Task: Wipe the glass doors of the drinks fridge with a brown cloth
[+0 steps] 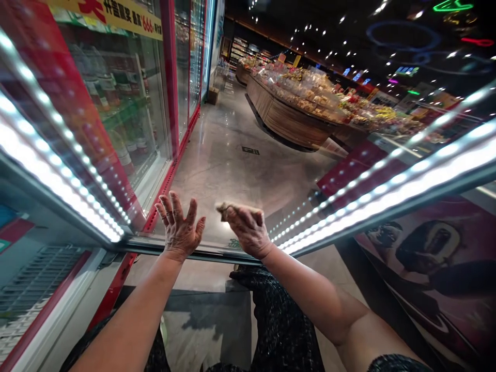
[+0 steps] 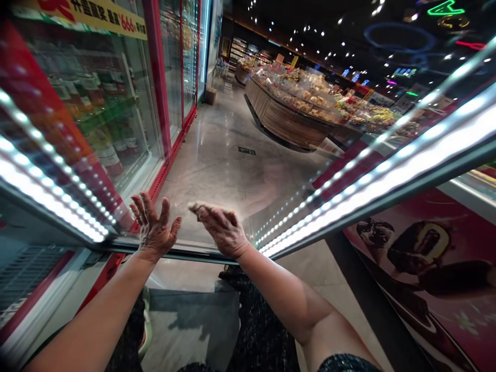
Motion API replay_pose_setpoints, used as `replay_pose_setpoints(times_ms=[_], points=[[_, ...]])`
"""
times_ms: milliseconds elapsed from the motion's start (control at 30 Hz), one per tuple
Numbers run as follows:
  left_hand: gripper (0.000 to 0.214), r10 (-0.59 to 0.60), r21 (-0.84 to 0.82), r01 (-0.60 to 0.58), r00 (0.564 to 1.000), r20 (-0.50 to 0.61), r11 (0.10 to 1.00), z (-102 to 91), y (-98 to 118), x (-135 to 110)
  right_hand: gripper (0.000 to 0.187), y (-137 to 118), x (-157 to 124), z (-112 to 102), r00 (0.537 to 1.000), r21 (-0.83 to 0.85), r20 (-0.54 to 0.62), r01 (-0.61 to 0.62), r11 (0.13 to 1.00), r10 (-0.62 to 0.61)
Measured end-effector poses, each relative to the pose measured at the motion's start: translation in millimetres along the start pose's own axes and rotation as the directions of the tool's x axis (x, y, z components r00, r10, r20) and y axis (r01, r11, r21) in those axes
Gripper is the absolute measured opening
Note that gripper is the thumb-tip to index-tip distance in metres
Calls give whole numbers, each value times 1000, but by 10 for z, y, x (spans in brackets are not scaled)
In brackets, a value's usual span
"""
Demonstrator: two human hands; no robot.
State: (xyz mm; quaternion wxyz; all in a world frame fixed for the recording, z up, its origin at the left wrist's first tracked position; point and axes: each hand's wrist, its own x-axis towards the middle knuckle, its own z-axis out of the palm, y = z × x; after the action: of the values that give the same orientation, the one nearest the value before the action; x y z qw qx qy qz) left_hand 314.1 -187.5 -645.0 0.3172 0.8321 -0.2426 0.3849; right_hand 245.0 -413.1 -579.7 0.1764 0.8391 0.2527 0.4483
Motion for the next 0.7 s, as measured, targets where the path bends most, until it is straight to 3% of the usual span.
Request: replay_pose_setpoints(times_ms=[67, 100, 200, 267, 333, 433, 500, 700], points=[[98, -23, 4, 23, 1000, 11, 1000, -18, -34, -1, 54, -16, 19, -5, 996, 48, 49, 77, 996, -80], [99, -46, 7, 45, 999, 21, 999, -29, -55, -1, 56, 0, 59, -13, 997, 48, 48, 51, 998, -53], [98, -121, 13, 120, 992, 40, 993, -67, -125, 5, 65, 34, 232, -11, 988, 10, -13, -153, 988, 153], [97, -140, 6, 140, 990, 28, 990, -92, -166, 13, 65, -31, 295, 35, 973, 5, -48, -225, 974, 225], [94, -130, -6, 130, 991, -6, 991, -113, -196, 20, 60, -156, 280, 101, 988, 27, -37, -148, 989, 149], [90, -130, -31, 129, 991, -25, 991, -138, -234, 19, 54, -310, 238, 170, 996, 110, 47, 67, 992, -73], [89, -167, -41, 167, 986, 4, 985, -157, -268, 14, 56, -329, 304, 171, 989, 164, 95, 96, 982, -113], [85, -244, -18, 244, 970, 1, 970, -222, -403, -5, 67, -384, 680, 173, 988, 153, 80, -146, 977, 136]])
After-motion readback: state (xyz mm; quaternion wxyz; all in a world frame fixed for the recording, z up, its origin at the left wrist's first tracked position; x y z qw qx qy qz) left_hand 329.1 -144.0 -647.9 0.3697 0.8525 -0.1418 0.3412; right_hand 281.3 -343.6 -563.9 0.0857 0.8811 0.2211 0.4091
